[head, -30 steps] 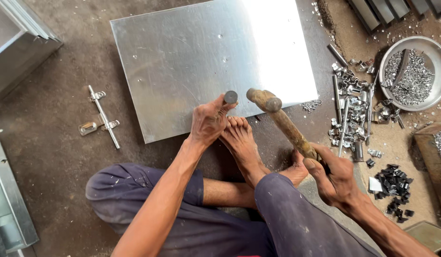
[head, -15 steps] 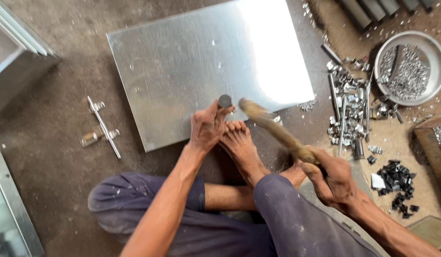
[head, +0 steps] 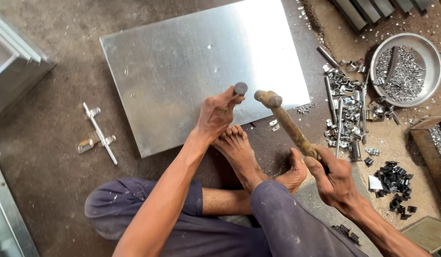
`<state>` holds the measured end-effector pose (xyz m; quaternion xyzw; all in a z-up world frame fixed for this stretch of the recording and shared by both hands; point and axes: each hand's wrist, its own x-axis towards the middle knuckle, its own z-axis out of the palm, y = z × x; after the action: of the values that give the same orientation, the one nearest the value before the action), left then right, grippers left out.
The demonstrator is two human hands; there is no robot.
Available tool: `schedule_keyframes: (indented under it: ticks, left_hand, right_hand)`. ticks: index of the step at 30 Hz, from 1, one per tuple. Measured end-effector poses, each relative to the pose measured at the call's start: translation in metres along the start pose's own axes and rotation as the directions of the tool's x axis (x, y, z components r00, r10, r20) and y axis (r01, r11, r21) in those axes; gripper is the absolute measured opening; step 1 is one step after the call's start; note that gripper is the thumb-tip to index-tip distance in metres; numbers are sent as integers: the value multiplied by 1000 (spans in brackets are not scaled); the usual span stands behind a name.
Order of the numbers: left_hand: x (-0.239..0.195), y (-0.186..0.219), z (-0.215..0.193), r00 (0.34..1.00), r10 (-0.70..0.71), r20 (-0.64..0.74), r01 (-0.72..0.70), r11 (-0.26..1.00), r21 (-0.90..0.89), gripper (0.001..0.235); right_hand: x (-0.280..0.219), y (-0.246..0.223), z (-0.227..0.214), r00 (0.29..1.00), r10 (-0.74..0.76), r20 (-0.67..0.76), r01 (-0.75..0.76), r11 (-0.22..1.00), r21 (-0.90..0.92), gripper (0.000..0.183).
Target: The person assembles metal boxes by fitting a latch onto a metal panel, securing it with a small tool and a hammer, and then attaching the panel to a larger metal frame. The person uses their hands to position the components, uses a small metal tool and a hammer to drive pins or rivets, and finally fits the assembled lid onto the box body.
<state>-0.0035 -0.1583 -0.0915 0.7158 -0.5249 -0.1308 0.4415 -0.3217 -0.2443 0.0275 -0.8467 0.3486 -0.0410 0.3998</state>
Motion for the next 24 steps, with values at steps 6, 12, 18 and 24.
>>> schedule_keyframes:
  ticks: [6,12,18,24]
  left_hand:
    - [-12,-8,7,999,29,-32,-29,999,19,18]
    - [1,1,1,996,15,-88,-25,993,-117,18]
    - [-12,3,0,999,-53,13,52,998,34,17]
    - [-9,6,-2,996,73,-54,-79,987,-140,22]
  right_hand:
    - [0,-1,-7,965,-205,-163,206,978,-9,31]
    - [11,-4,0,995,85,52,-84,996,-24,33]
    - [5,-12,4,1000,20,13,-20,999,32,35]
    - [0,-6,-2,999,-17,-30,20,996,90,39]
